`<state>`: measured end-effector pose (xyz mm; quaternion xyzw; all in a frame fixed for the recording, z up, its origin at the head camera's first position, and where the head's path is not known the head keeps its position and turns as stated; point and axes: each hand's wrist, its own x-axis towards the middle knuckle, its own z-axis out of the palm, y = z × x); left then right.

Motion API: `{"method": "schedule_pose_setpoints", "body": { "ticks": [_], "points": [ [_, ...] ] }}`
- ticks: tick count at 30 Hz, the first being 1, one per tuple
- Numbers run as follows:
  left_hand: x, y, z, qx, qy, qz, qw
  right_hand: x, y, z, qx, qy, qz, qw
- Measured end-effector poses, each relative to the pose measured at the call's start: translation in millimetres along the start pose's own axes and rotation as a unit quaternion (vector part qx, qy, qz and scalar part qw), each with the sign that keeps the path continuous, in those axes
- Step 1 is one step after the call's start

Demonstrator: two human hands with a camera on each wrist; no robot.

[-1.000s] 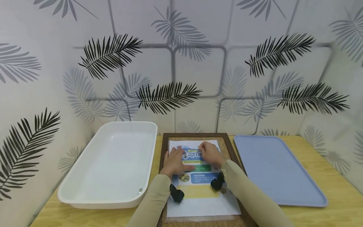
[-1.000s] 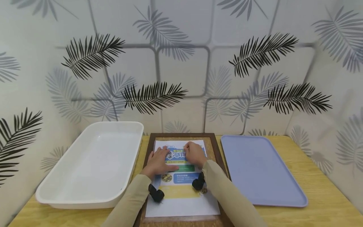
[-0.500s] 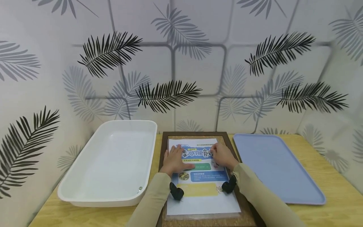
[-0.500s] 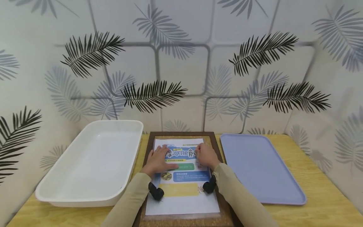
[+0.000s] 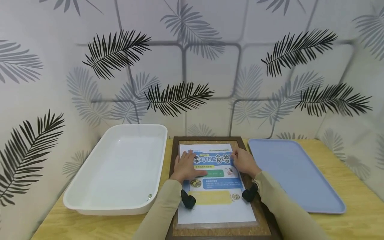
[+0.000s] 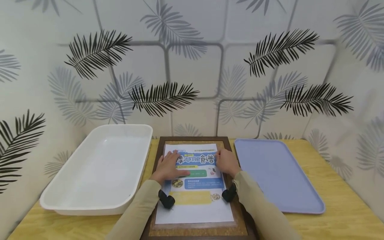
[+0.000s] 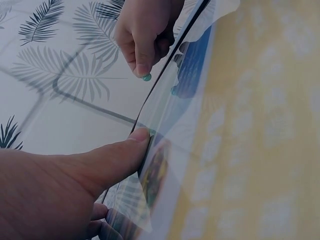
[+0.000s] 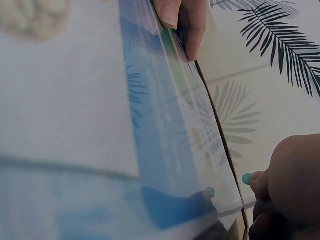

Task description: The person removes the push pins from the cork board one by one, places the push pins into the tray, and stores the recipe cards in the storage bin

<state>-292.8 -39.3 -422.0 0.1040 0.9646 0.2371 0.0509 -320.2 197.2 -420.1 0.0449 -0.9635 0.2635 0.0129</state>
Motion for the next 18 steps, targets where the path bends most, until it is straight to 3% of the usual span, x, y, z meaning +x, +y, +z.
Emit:
{"method": "schedule_pose_setpoints", "body": {
  "ticks": [11, 18],
  "points": [
    [0.8, 0.2, 0.0, 0.014, -0.002, 0.005, 0.9999, -3.9, 25, -8, 0.047, 0.021, 0.065, 0.9965],
    [1.3, 0.6, 0.8, 0.011, -0.002, 0.003, 0.9999, -10.6, 37, -15, 0.049, 0.053, 0.039, 0.9966]
  ]
}}
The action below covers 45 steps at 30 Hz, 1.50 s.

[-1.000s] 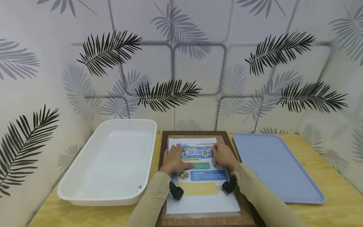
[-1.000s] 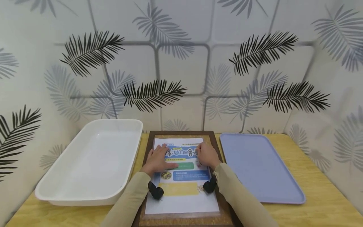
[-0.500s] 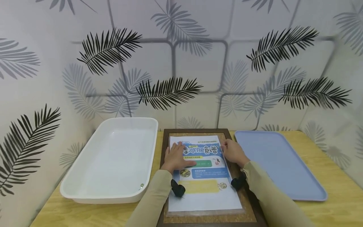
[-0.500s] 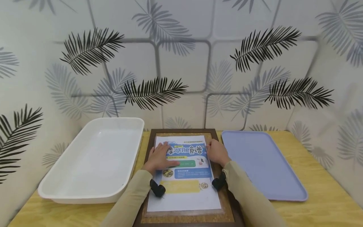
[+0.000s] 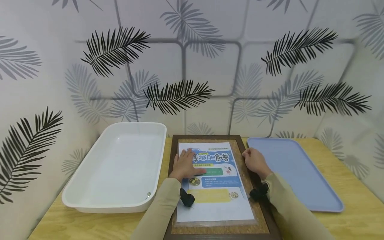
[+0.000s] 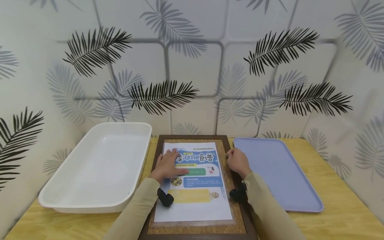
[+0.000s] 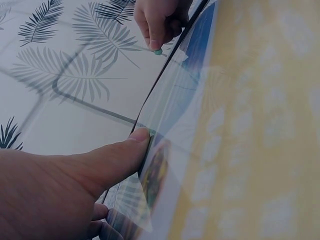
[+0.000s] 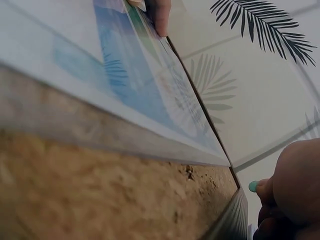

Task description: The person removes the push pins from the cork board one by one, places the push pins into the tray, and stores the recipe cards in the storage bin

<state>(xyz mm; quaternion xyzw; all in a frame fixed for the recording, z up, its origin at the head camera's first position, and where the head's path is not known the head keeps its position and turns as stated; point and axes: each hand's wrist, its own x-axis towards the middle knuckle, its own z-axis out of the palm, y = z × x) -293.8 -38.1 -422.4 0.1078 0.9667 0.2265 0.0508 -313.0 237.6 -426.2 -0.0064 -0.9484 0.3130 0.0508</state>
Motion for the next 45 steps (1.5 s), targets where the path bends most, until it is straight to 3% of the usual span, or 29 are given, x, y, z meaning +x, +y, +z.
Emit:
{"method": "schedule_pose_setpoints", "body": {
  "ticks": [13, 24, 36, 45],
  "points": [
    [0.0, 2.7, -2.9, 0.003, 0.003, 0.001, 1.0000, -3.8, 26, -24, -0.027, 0.011, -0.001, 0.9996],
    [1.4, 0.3, 1.2, -0.001, 0.002, -0.001, 1.0000, -6.5, 44, -34, -0.057, -0.014, 0.012, 0.9982],
    [-4.0, -0.5, 7.0, -0.022, 0.001, 0.004, 0.9997, -12.6, 47, -36, -0.052, -0.031, 0.023, 0.9979],
    [0.4, -1.1, 1.8, -0.014, 0.005, 0.006, 0.9999, -10.3, 42, -37, -0.050, -0.011, 0.003, 0.9987]
  ]
}}
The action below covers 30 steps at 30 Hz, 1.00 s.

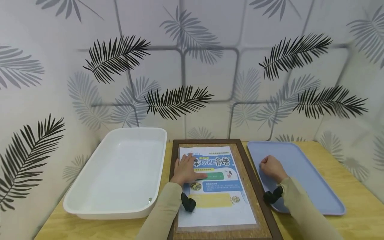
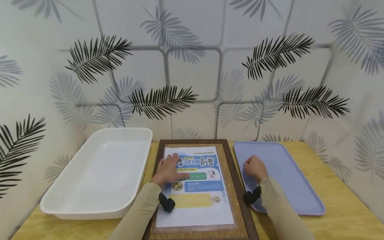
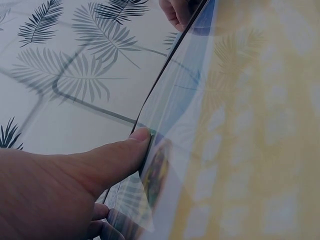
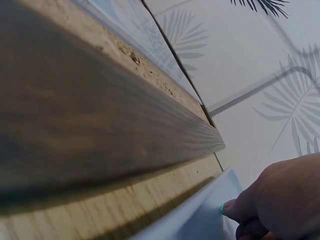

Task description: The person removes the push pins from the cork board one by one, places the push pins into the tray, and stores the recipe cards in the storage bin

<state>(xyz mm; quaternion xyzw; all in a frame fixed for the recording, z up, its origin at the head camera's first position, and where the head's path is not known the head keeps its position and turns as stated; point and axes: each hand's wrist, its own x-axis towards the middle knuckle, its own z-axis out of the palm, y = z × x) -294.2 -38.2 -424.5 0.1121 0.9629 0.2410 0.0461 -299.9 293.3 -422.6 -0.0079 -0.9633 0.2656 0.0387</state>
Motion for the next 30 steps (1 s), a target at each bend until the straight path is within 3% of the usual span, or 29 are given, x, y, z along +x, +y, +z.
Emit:
{"method": "schedule_pose_setpoints", "body": {
  "ticks": [8, 16, 25, 30],
  "points": [
    [2.2, -1.4, -2.9, 0.011, 0.000, -0.001, 0.9999, 4.1, -21, -4, -0.024, -0.011, -0.013, 0.9996],
    [-0.5, 0.8, -2.9, 0.002, -0.006, -0.006, 1.0000, 4.0, -45, 14, -0.008, -0.031, -0.047, 0.9984],
    [1.5, 0.0, -1.0, 0.006, -0.008, -0.011, 0.9999, -4.8, -73, 21, 0.008, -0.083, 0.001, 0.9965],
    [2.1, -0.1, 0.5, 0.009, -0.003, -0.011, 0.9999, -10.9, -80, 23, -0.001, -0.081, 0.010, 0.9966]
  ]
}}
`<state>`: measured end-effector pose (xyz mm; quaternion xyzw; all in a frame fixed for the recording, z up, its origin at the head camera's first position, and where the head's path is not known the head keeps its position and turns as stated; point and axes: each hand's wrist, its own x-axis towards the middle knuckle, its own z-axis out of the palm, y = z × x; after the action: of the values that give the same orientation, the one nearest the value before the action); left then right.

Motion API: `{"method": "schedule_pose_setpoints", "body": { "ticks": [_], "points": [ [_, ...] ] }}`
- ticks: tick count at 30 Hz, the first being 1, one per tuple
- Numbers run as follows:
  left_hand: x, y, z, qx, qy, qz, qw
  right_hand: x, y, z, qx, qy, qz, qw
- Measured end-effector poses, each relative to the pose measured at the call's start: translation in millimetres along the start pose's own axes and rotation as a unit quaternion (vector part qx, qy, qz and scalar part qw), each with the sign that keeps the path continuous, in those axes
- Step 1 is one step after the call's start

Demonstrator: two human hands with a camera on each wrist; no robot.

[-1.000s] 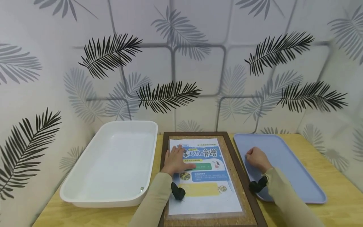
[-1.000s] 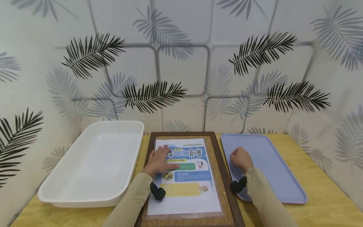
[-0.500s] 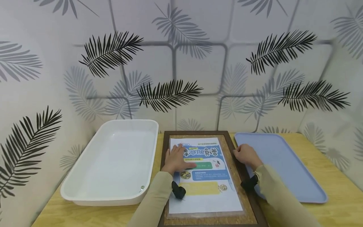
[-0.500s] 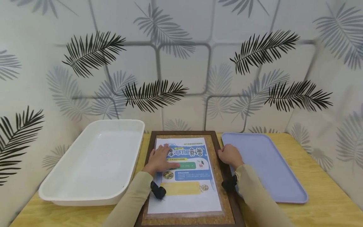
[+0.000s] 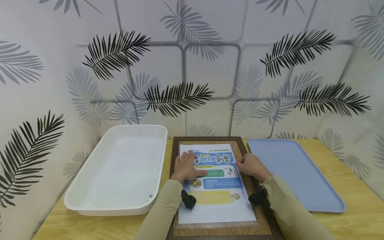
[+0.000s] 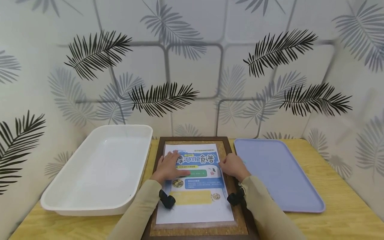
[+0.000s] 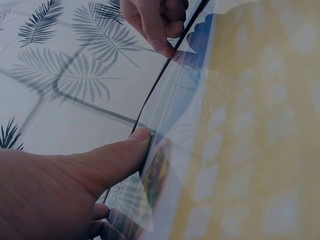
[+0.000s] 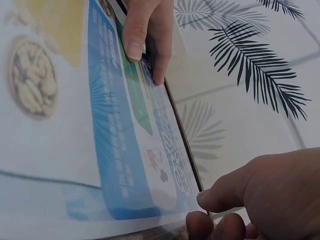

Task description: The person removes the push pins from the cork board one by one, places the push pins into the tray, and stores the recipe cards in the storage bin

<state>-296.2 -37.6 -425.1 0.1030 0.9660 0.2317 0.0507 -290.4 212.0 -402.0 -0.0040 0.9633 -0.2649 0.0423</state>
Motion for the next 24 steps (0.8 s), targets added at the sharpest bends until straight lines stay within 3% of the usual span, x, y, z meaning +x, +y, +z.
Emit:
{"method": "schedule_pose_setpoints", "body": {
  "ticks": [5, 9, 14, 24],
  "points": [
    [-1.7, 0.5, -0.5, -0.001, -0.005, 0.001, 1.0000, -6.3, -7, 2, -0.007, 0.033, -0.010, 0.9994],
    [-1.6, 0.9, -0.5, -0.002, -0.001, -0.001, 1.0000, -7.9, -14, 3, -0.007, 0.011, -0.017, 0.9998],
    [-2.0, 1.1, -1.2, -0.004, -0.001, 0.000, 1.0000, -5.4, -17, 6, -0.018, -0.019, 0.007, 0.9996],
    [-3.8, 1.1, -3.1, -0.002, 0.003, 0.001, 1.0000, -2.5, -17, 16, -0.007, -0.014, 0.011, 0.9998]
  ]
}}
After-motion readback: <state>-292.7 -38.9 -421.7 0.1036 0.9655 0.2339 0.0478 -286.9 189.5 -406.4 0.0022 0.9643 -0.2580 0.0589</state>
